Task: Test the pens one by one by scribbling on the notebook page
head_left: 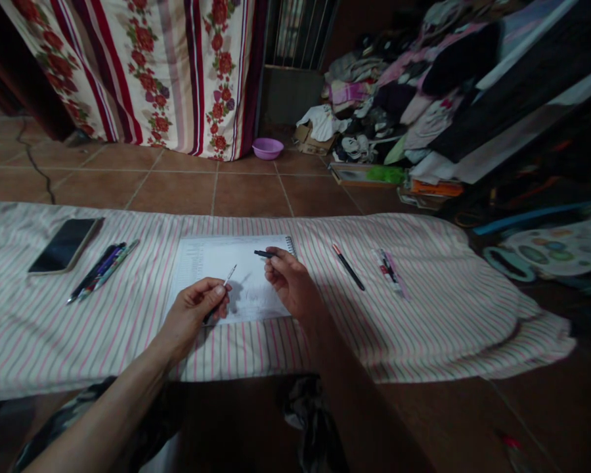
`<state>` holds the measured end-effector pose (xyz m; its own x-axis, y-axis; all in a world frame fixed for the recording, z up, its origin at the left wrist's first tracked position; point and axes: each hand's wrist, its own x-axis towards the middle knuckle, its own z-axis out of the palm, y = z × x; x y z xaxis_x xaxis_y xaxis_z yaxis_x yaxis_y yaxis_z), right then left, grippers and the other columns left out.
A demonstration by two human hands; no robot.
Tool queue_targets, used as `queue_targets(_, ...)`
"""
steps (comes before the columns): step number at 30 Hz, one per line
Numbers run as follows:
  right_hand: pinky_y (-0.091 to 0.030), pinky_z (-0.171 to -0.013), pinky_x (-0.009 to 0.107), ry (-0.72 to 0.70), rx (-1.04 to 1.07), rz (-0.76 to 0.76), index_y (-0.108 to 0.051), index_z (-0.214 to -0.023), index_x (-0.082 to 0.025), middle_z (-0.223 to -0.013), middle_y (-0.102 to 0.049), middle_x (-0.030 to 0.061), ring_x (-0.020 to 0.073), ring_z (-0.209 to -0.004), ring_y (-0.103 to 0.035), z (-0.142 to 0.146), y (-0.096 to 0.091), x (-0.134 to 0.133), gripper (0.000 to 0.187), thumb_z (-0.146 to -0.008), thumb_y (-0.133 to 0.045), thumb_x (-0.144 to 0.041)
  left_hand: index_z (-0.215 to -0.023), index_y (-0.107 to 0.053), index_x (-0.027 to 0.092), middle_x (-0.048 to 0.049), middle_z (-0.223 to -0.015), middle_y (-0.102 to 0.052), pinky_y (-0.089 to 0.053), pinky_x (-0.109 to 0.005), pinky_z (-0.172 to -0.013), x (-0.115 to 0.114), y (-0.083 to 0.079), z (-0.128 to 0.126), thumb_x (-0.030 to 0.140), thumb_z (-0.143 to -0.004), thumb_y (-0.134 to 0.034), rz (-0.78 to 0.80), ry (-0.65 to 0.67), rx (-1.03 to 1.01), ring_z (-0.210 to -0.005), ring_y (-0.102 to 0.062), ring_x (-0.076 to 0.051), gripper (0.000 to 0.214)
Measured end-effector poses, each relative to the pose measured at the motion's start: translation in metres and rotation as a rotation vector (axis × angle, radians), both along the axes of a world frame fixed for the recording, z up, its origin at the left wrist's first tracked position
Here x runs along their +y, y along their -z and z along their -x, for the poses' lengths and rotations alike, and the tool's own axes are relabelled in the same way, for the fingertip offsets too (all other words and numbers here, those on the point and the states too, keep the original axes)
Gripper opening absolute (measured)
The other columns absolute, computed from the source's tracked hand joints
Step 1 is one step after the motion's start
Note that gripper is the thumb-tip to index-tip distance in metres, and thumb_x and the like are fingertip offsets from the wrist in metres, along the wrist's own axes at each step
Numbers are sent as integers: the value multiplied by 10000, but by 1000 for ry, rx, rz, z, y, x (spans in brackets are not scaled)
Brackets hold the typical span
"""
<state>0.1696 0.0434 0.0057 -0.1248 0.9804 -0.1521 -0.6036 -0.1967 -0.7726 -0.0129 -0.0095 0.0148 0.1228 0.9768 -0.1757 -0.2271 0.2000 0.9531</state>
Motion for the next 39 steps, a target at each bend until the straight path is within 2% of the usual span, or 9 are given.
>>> queue_targets(3, -400, -532, 163, 25, -61, -52, -652, -865, -175, -637, -541, -44, 47, -564, -455, 2, 3, 0, 238, -632, -699, -186, -760, -617, 146, 25, -574, -555, -348, -203, -525, 0, 0, 0, 342, -725, -671, 6, -10, 12, -500, -462, -69, 206)
queue_targets(7, -349, -515, 193, 64, -182, -103, -662, -882, -182, -584, -487, -56, 58, -546, -406, 2, 10, 0, 209, -681, -663, -240, -752, -618, 145, 25, -557, -552, -345, -206, -528, 1, 1, 0, 347, -725, -668, 18, -31, 76, -501, -466, -72, 210)
queue_targets(13, -368, -519, 218, 92, -483, -205, -663, -934, -216, -710, -590, -28, 70, -548, -432, 2, 10, -1, 250, -701, -640, -307, -746, -613, 146, 23, -570, -561, -349, -207, -526, 1, 4, -1, 374, -698, -686, 47, -37, 84, -502, -478, -73, 244)
queue_targets(16, -384, -499, 221, 79, -544, -240, -663, -923, -203, -753, -623, -5, 88, -573, -478, 4, 7, -2, 252, -695, -629, -304, -745, -610, 147, 24, -567, -562, -351, -203, -529, 2, 5, -1, 377, -702, -682, 56, -30, 89, -502, -478, -70, 245)
queue_targets(21, -424, -529, 225, 61, -464, -216, -641, -974, -200, -890, -660, 38, 135, -732, -574, 6, 6, -3, 305, -686, -621, -299, -741, -608, 148, 21, -566, -563, -345, -204, -517, 2, 6, -2, 378, -705, -679, 59, -24, 97, -498, -476, -71, 243)
queue_targets(26, -411, -530, 216, 58, -331, -130, -607, -976, -201, -860, -674, 33, 117, -688, -576, 8, 7, -2, 339, -651, -670, -274, -733, -607, 148, 23, -565, -560, -347, -207, -517, 2, 5, -3, 380, -691, -689, 68, -31, 97, -495, -477, -71, 250)
queue_targets(31, -390, -540, 199, 53, -220, -36, -608, -894, -200, -852, -685, 26, 95, -674, -564, 9, 5, -4, 268, -650, -693, -273, -745, -612, 147, 22, -584, -559, -340, -211, -508, 2, 7, -3, 382, -682, -694, 72, -38, 97, -492, -475, -71, 258)
queue_targets(39, -375, -536, 208, 78, -240, -62, -608, -889, -208, -856, -687, 21, 98, -665, -556, 9, 0, -6, 261, -652, -688, -282, -742, -613, 150, 14, -561, -555, -313, -213, -491, 1, 10, -6, 394, -691, -672, 69, -6, 146, -482, -442, -77, 256)
